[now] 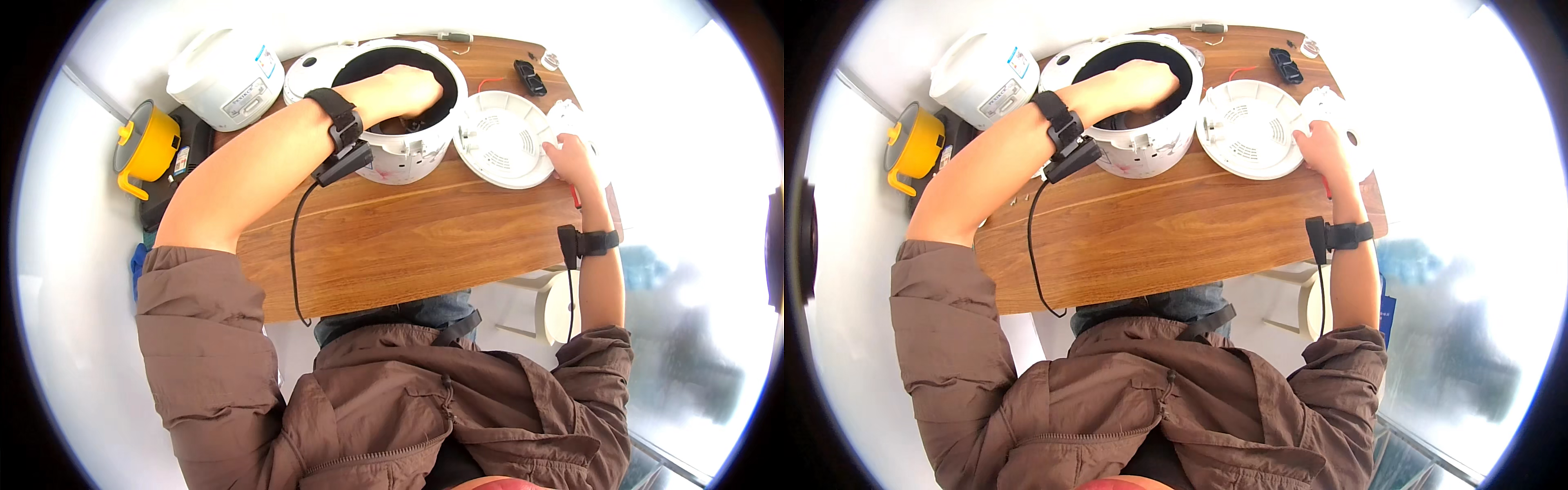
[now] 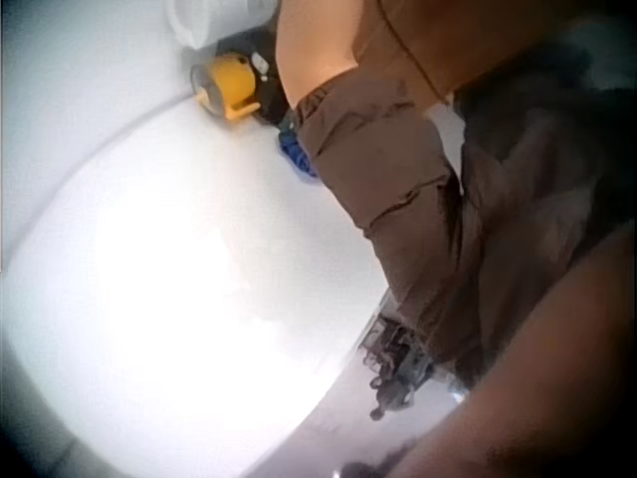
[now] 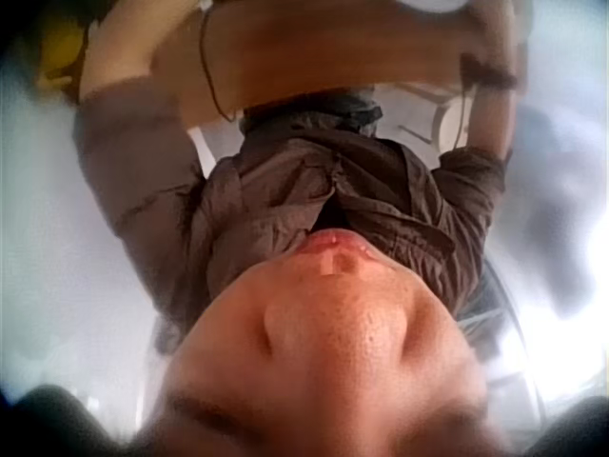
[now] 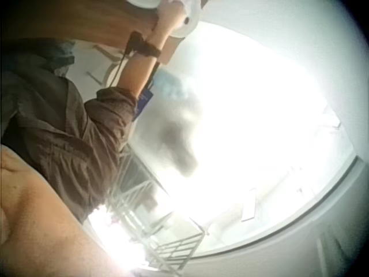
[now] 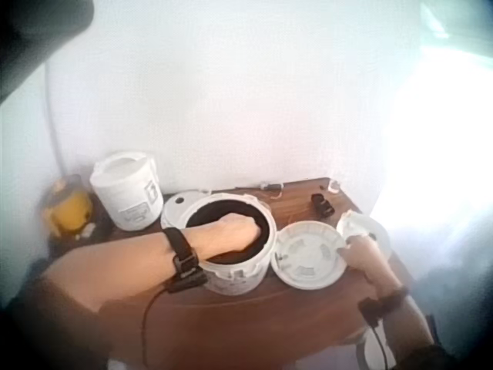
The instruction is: The person disassembles a white rice cooker, removes the lid and inner components, and uses a screwdriver to detach a small black switch from its housing. They then reattach the switch to the cooker base and place the lid back on.
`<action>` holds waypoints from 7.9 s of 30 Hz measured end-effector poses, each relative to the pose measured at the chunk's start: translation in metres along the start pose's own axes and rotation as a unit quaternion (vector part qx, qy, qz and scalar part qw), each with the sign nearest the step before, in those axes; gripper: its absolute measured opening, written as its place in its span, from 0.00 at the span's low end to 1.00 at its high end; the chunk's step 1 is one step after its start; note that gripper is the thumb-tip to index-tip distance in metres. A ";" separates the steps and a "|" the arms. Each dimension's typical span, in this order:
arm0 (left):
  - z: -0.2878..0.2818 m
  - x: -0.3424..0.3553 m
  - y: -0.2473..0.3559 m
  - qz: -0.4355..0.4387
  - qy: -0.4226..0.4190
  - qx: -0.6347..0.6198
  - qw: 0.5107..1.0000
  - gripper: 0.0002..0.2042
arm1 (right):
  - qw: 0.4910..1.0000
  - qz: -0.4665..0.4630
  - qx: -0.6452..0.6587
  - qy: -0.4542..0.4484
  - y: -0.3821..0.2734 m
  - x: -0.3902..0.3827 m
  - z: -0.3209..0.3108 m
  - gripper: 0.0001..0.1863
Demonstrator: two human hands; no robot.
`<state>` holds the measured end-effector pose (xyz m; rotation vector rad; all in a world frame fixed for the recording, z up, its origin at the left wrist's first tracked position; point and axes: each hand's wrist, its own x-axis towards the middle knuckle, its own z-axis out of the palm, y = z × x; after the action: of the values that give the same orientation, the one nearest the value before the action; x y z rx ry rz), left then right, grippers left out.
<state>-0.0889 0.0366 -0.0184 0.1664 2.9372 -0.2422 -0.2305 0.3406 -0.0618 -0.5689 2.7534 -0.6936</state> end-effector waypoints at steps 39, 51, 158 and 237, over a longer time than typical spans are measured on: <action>-0.020 -0.150 -0.033 0.025 0.496 -0.679 0.541 0.19 | 0.532 -0.485 0.585 0.373 -0.237 -0.054 -0.020 0.19; -0.008 -0.133 -0.028 0.093 0.434 -0.851 0.280 0.19 | 0.502 -0.489 0.645 0.305 -0.238 -0.048 -0.005 0.11; -0.014 -0.175 -0.031 0.051 0.444 -0.414 0.793 0.26 | 0.798 -0.177 0.384 -0.429 -0.169 -0.055 -0.029 0.29; 0.067 -0.181 0.007 0.169 0.299 -0.492 0.800 0.24 | 0.847 -0.410 0.159 -0.300 -0.127 -0.081 0.010 0.22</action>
<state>0.1010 0.0141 -0.0487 0.6754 3.0296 1.6203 -0.1158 0.2681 0.0036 -1.5878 1.6936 -0.9016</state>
